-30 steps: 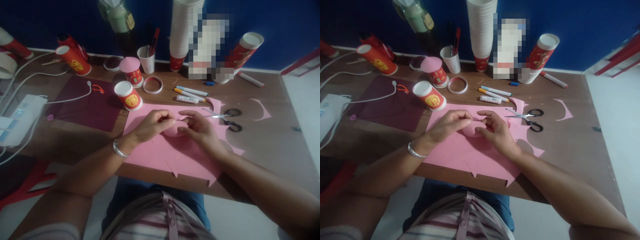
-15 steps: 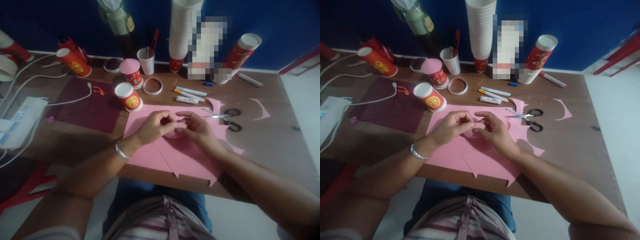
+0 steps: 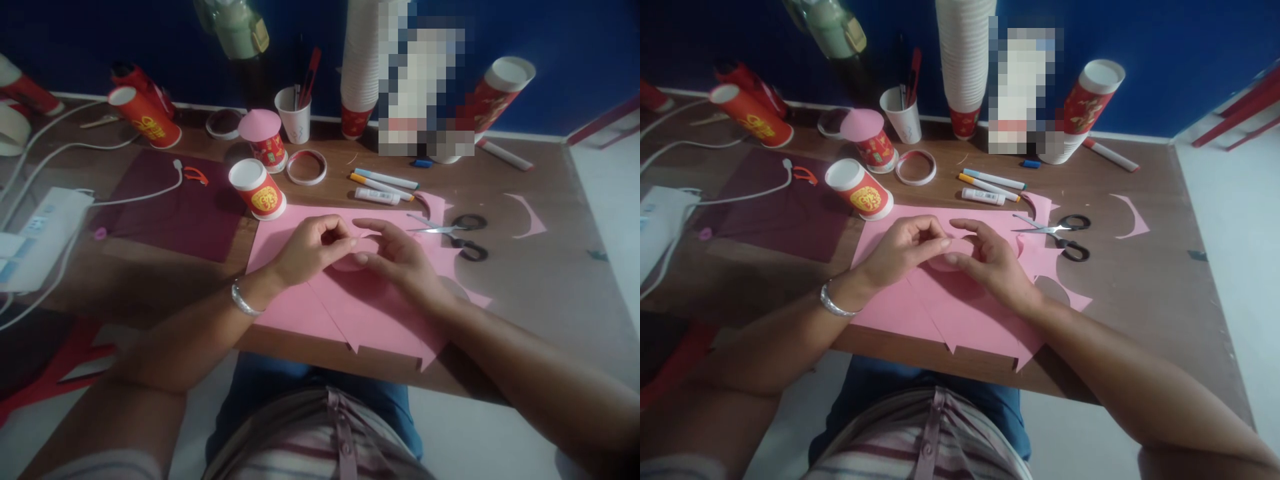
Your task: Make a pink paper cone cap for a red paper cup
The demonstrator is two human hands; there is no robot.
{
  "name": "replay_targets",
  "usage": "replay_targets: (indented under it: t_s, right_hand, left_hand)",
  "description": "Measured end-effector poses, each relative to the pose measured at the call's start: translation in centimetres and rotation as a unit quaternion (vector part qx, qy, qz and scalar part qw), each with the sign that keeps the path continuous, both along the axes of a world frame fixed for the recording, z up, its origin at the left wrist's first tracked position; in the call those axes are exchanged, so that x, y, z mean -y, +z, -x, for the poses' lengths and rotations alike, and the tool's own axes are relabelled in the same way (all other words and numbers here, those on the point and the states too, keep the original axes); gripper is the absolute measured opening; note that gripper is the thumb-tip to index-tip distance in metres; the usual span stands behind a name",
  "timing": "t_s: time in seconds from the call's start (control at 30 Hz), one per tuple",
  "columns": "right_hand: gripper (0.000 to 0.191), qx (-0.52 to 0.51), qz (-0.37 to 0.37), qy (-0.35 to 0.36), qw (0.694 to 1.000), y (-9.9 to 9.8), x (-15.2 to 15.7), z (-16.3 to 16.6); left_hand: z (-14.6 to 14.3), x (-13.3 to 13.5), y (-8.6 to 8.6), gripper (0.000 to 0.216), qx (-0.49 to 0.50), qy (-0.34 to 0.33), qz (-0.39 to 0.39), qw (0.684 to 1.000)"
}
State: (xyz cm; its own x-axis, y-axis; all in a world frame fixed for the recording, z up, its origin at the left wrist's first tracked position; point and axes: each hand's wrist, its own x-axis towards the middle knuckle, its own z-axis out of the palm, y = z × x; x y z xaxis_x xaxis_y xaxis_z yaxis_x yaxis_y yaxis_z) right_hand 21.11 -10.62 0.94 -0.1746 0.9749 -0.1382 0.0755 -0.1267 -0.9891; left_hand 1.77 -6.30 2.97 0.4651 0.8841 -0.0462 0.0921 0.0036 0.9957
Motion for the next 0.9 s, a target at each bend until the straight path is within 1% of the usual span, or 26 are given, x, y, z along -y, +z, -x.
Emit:
replay_targets:
  t_s: [0.1, 0.2, 0.37, 0.43, 0.53, 0.6, 0.7, 0.8, 0.9]
  right_hand:
    - [0.047, -0.008, 0.004, -0.025, 1.0, 0.6, 0.1, -0.3]
    - [0.047, -0.062, 0.023, -0.04, 0.997, 0.7, 0.0, -0.3]
    - [0.052, -0.158, 0.065, -0.017, 0.985, 0.4, -0.2, 0.0]
    - [0.052, -0.173, 0.067, -0.014, 0.983, 0.2, -0.3, 0.1]
    - [0.051, -0.164, 0.056, -0.021, 0.985, 0.1, -0.3, 0.0]
    - [0.052, -0.149, 0.048, -0.031, 0.987, 0.1, -0.3, -0.2]
    - [0.052, -0.138, 0.049, -0.032, 0.989, 0.2, -0.3, -0.4]
    - [0.052, -0.139, 0.059, -0.021, 0.988, 0.4, -0.2, -0.4]
    - [0.053, -0.135, 0.056, -0.019, 0.989, 0.4, -0.3, -0.3]
  left_hand:
    - [0.3, -0.4, -0.2, 0.025, 0.024, 0.042, 0.017, 0.999]
    - [0.6, -0.7, -0.5, 0.026, 0.051, 0.073, 0.044, 0.995]
    - [0.7, -0.5, -1.0, 0.027, 0.083, 0.078, 0.078, 0.99]
    - [0.7, -0.5, -1.2, 0.027, 0.099, 0.087, 0.084, 0.988]
    - [0.7, -0.5, -1.3, 0.026, 0.128, 0.093, 0.106, 0.982]
    - [0.8, -0.5, -1.2, 0.024, 0.138, 0.08, 0.144, 0.977]
    - [0.9, -0.5, -0.9, 0.024, 0.127, 0.024, 0.205, 0.97]
    - [0.8, -0.5, -0.5, 0.031, 0.093, -0.031, 0.219, 0.971]
    - [0.7, -0.6, -0.4, 0.037, 0.074, -0.039, 0.222, 0.971]
